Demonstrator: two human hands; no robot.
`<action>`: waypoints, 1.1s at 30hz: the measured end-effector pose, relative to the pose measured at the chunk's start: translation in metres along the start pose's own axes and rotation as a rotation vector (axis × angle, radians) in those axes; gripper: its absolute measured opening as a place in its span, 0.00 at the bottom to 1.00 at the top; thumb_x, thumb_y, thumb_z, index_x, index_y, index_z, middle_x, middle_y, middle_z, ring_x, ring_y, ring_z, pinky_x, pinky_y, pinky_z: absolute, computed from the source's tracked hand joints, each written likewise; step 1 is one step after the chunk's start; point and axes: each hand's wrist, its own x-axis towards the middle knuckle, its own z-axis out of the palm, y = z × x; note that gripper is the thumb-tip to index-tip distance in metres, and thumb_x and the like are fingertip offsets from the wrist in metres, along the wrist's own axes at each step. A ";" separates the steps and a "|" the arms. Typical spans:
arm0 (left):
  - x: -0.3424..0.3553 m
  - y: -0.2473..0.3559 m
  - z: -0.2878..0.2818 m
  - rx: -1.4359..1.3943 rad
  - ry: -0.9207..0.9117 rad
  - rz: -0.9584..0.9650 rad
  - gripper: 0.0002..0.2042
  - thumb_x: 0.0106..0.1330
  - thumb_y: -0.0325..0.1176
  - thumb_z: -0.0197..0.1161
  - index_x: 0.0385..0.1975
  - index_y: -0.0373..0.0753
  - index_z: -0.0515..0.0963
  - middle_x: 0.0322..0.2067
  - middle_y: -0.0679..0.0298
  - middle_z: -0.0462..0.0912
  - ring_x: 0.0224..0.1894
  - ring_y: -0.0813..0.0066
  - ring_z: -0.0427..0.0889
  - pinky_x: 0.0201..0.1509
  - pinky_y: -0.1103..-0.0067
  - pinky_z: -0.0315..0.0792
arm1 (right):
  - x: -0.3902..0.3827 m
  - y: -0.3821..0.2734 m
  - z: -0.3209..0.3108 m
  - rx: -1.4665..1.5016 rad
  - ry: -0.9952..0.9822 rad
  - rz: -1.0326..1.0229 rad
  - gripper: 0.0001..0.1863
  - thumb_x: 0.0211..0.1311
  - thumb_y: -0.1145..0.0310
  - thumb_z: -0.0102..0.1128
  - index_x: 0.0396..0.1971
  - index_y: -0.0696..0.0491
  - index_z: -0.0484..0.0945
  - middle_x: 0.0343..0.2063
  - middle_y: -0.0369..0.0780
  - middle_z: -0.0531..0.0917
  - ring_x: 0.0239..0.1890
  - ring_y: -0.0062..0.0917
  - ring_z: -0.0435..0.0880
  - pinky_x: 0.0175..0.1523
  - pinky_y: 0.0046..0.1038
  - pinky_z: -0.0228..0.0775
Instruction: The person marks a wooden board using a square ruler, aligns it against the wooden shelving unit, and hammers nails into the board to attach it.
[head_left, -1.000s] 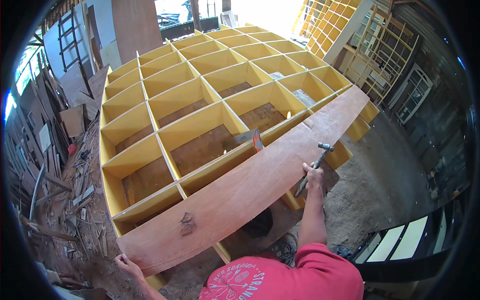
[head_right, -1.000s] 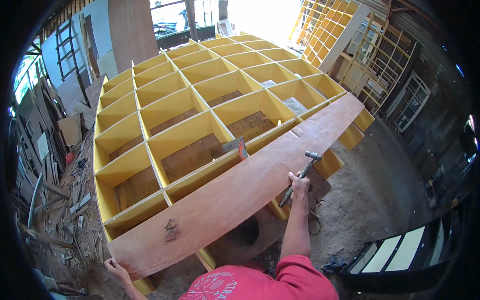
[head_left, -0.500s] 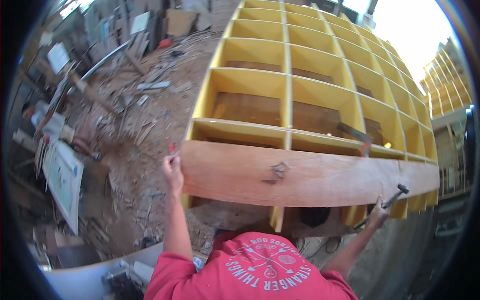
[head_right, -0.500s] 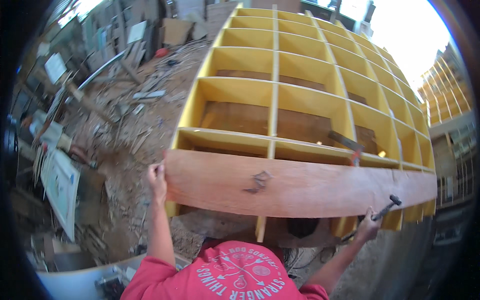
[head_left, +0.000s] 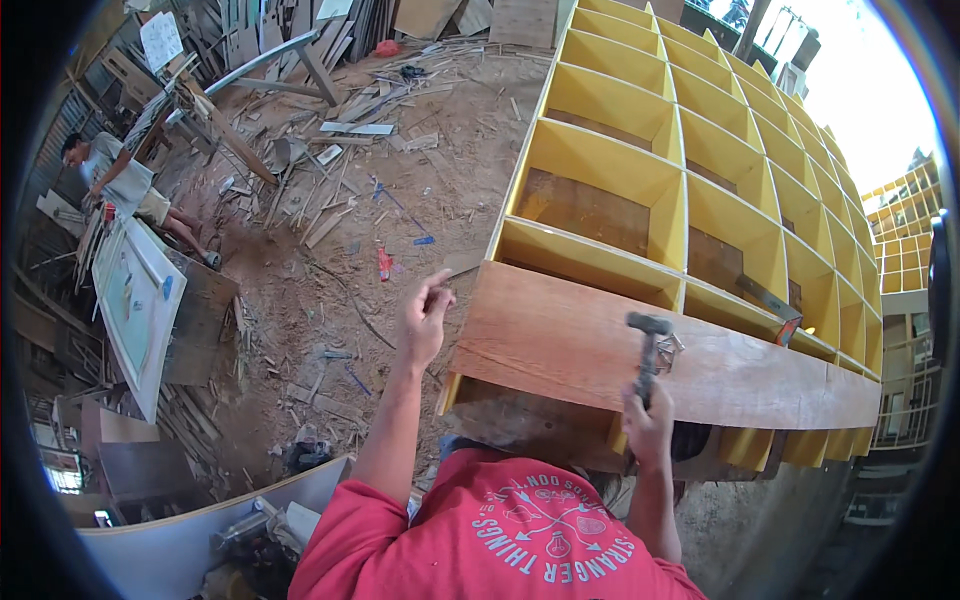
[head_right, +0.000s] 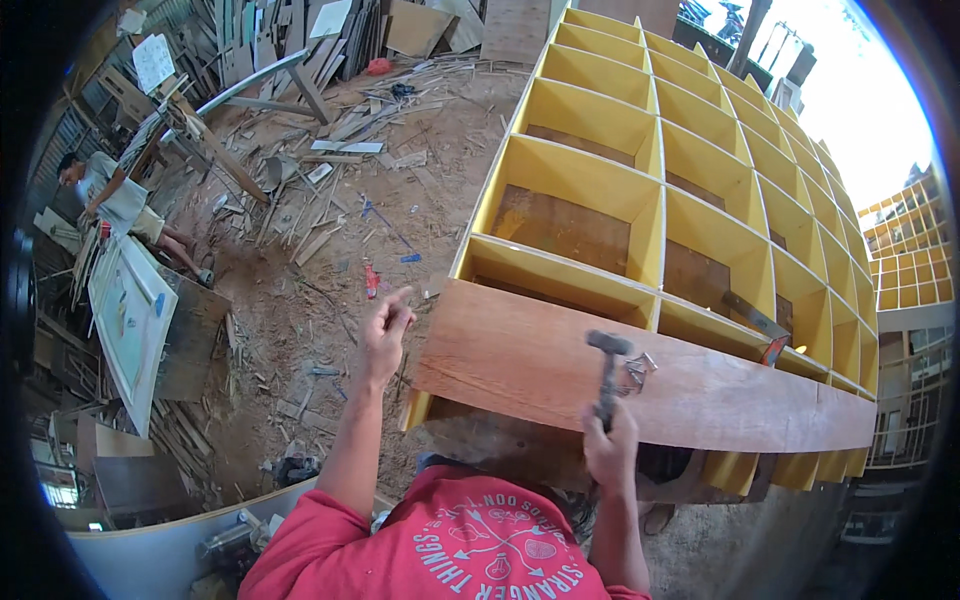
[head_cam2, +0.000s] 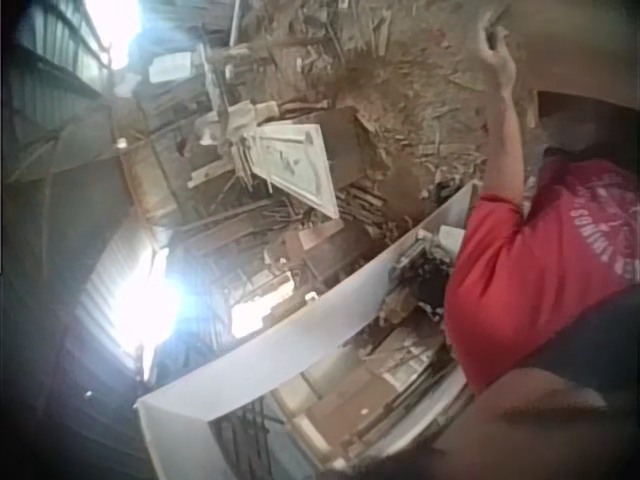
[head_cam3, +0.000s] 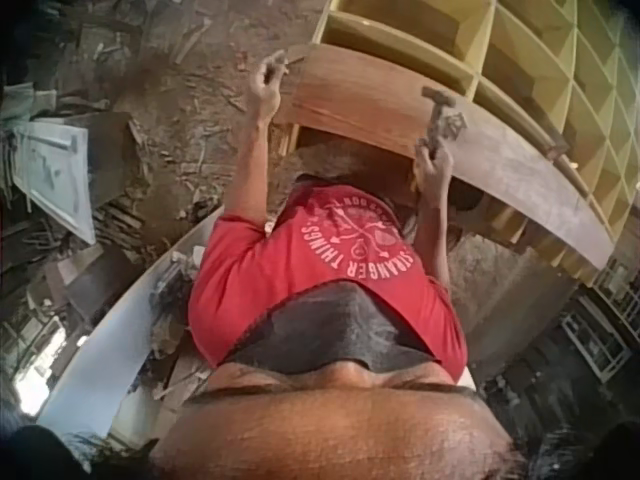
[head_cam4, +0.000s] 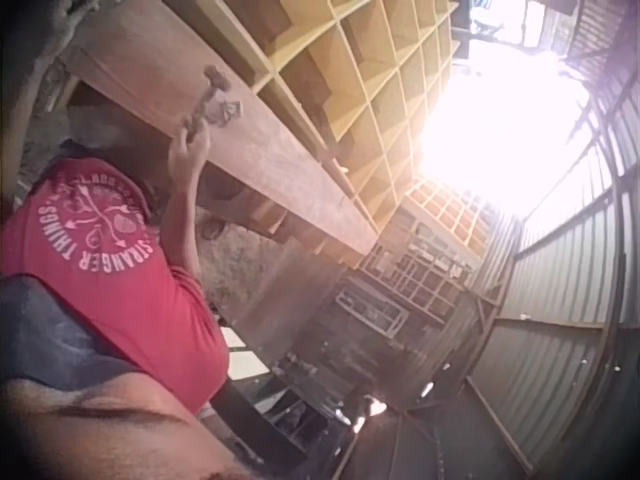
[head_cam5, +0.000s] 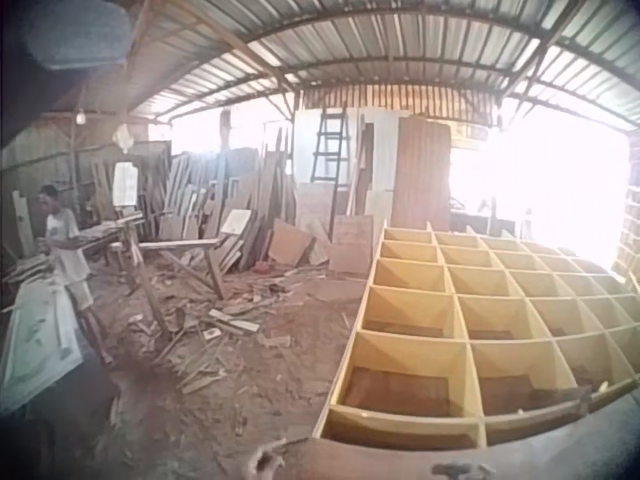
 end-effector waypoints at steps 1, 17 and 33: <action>0.011 0.001 0.000 0.019 -0.059 -0.027 0.09 0.80 0.28 0.64 0.55 0.35 0.83 0.38 0.67 0.88 0.40 0.83 0.84 0.48 0.82 0.78 | 0.006 0.004 0.020 -0.119 -0.049 -0.070 0.14 0.78 0.63 0.67 0.34 0.55 0.76 0.21 0.31 0.72 0.22 0.15 0.68 0.27 0.27 0.62; 0.079 0.005 0.030 -0.078 -0.392 0.026 0.12 0.76 0.30 0.71 0.53 0.32 0.83 0.40 0.63 0.89 0.40 0.80 0.86 0.49 0.79 0.81 | 0.043 0.007 0.127 -0.230 0.087 -0.017 0.19 0.77 0.58 0.67 0.31 0.58 0.77 0.18 0.38 0.73 0.23 0.24 0.70 0.32 0.36 0.65; 0.093 -0.004 0.032 0.293 -0.298 0.430 0.05 0.74 0.29 0.71 0.41 0.33 0.87 0.37 0.53 0.90 0.37 0.59 0.90 0.40 0.70 0.81 | 0.048 0.003 0.128 -0.154 0.068 0.046 0.19 0.77 0.60 0.67 0.28 0.55 0.74 0.14 0.34 0.72 0.17 0.18 0.72 0.24 0.32 0.63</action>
